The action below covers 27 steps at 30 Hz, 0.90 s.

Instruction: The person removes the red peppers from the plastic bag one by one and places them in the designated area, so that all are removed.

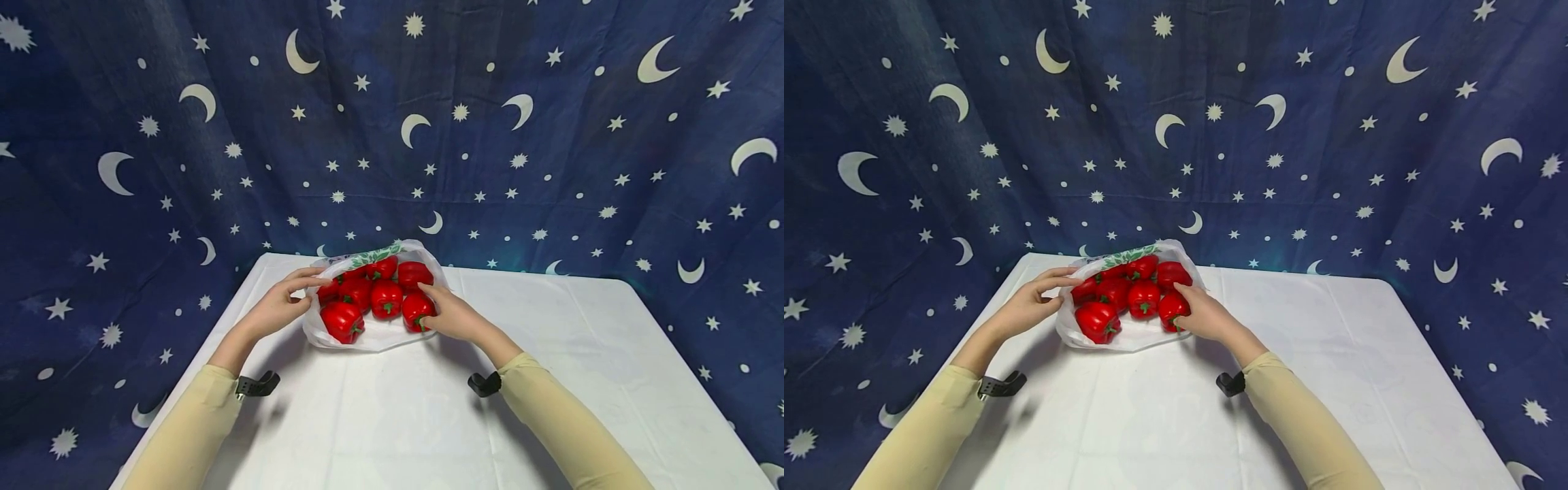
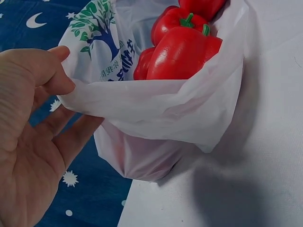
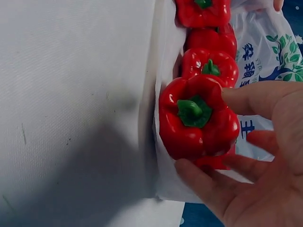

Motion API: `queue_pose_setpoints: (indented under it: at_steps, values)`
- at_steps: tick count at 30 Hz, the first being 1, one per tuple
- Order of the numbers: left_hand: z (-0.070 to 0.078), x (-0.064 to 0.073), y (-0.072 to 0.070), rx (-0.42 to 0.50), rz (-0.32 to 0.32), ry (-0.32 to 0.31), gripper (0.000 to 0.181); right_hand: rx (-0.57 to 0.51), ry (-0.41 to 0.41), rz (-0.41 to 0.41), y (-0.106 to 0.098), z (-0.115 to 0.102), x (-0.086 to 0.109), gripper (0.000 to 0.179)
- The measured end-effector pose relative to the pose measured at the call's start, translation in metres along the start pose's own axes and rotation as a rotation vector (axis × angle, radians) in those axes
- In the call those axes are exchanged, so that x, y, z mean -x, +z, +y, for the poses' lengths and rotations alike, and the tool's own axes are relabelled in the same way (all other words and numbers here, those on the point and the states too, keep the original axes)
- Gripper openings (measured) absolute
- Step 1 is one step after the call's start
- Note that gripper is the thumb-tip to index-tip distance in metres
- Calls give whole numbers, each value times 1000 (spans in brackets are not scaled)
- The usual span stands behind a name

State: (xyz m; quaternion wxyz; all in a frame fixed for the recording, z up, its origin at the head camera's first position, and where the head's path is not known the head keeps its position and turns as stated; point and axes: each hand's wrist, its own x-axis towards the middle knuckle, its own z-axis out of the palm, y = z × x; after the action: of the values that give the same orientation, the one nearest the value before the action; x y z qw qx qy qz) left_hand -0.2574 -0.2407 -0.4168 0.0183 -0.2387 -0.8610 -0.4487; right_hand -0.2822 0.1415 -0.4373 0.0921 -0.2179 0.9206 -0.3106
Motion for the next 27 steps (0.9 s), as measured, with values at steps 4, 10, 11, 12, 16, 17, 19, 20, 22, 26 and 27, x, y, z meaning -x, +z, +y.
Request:
queue_pose_setpoints:
  at_steps: [4,10,11,12,16,17,19,20,22,26,27]
  values:
    - [-1,0,1,0,-6,-10,45,-16,52,-25,2,0,-5,83]
    - [-1,1,3,22,-8,-46,47,-86,121,-38,8,1,-8,83]
    - [-1,1,3,25,-7,-46,48,-95,130,-37,9,1,-8,84]
    - [-1,1,4,27,-6,-44,49,-106,140,-38,10,0,-8,84]
    - [-2,1,5,18,-8,-35,50,-121,162,-30,13,-2,-8,84]
    - [-3,1,5,14,-10,-34,50,-122,165,-26,13,-2,-8,84]
    - [-3,1,5,6,-12,-35,49,-125,171,-16,14,-2,-8,84]
    - [-3,1,5,4,-13,-36,50,-126,172,-11,15,-2,-8,84]
    - [-4,1,5,4,-12,-38,49,-127,172,2,17,0,-9,83]
    - [-4,2,6,25,4,-26,49,-142,173,26,22,1,-12,82]
    - [-4,2,6,36,11,-22,49,-152,175,30,23,1,-12,82]
